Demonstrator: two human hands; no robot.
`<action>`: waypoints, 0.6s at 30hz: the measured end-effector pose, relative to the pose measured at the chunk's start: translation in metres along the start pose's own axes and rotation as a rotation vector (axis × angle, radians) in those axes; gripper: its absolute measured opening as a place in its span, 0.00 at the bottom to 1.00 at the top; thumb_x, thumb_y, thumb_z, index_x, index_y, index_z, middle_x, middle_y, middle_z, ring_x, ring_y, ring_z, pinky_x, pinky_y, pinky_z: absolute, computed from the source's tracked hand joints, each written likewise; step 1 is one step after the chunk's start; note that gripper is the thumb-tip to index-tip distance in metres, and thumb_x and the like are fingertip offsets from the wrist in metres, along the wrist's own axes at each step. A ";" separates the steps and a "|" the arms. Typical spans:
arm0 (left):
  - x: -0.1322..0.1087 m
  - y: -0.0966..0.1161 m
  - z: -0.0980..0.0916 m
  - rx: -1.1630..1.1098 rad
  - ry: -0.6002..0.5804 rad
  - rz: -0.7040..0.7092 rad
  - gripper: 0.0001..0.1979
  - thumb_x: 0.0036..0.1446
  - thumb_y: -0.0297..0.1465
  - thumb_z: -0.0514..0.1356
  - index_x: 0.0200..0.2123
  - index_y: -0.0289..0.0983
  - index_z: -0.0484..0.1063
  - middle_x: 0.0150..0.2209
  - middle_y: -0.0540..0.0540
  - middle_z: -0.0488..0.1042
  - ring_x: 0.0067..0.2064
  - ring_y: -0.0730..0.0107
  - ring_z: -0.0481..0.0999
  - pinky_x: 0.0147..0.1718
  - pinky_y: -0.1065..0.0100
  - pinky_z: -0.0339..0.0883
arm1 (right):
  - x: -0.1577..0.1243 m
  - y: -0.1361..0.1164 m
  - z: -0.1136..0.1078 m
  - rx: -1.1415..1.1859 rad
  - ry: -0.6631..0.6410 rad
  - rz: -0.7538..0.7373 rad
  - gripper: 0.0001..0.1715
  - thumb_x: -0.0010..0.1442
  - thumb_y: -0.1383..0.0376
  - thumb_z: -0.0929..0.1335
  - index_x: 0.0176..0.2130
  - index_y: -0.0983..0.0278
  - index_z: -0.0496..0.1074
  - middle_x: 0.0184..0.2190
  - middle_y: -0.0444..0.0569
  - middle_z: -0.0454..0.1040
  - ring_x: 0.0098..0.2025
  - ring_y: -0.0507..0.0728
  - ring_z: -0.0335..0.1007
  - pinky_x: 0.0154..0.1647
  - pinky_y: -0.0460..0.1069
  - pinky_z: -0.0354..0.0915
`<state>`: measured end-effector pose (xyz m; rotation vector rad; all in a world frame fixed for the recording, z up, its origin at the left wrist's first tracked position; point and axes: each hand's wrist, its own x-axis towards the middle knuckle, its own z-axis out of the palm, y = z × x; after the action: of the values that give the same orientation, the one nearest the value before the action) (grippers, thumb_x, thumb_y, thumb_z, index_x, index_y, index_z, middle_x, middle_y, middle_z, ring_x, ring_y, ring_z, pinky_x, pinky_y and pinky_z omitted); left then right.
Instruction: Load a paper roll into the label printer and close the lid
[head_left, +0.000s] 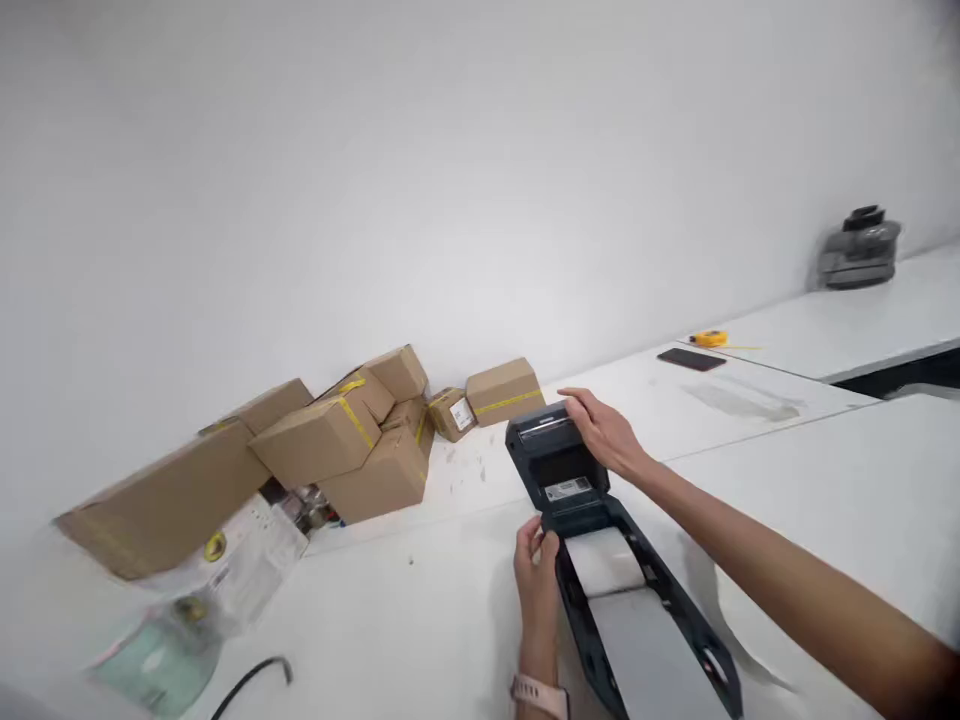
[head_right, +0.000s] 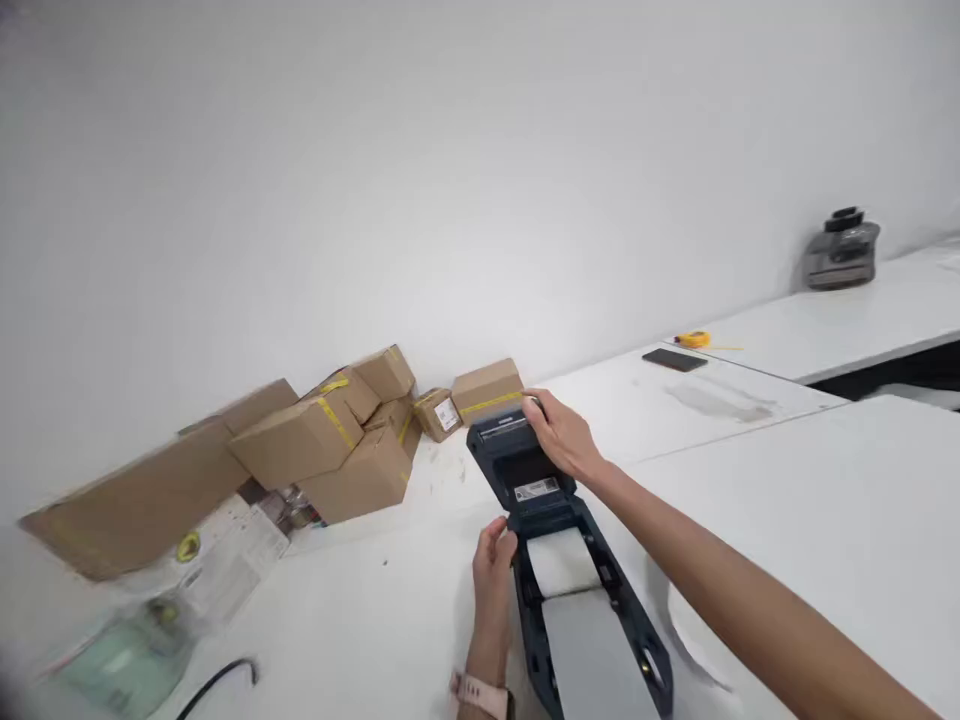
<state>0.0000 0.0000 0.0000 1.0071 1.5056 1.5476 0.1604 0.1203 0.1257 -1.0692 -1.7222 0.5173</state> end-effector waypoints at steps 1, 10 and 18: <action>0.000 -0.003 0.000 0.005 -0.008 0.006 0.26 0.52 0.43 0.62 0.50 0.33 0.71 0.55 0.34 0.72 0.56 0.55 0.71 0.52 0.62 0.65 | 0.008 0.001 0.003 -0.008 0.000 0.019 0.29 0.68 0.47 0.51 0.52 0.55 0.69 0.47 0.50 0.78 0.48 0.64 0.73 0.49 0.56 0.64; 0.002 -0.018 0.000 -0.001 -0.032 0.061 0.22 0.51 0.41 0.64 0.47 0.36 0.73 0.59 0.37 0.69 0.58 0.55 0.69 0.53 0.61 0.64 | 0.010 -0.003 -0.003 0.015 0.100 0.002 0.30 0.67 0.45 0.56 0.59 0.57 0.63 0.55 0.54 0.72 0.53 0.63 0.71 0.51 0.57 0.67; 0.002 -0.018 0.000 -0.038 -0.090 0.075 0.20 0.53 0.42 0.63 0.45 0.35 0.72 0.48 0.38 0.76 0.51 0.58 0.74 0.50 0.63 0.66 | -0.087 0.024 -0.018 -0.105 -0.655 -0.156 0.29 0.62 0.47 0.65 0.57 0.58 0.70 0.55 0.54 0.74 0.55 0.66 0.70 0.55 0.59 0.65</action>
<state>-0.0009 0.0024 -0.0181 1.1072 1.3858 1.5557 0.1955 0.0565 0.0689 -0.8752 -2.4051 0.7367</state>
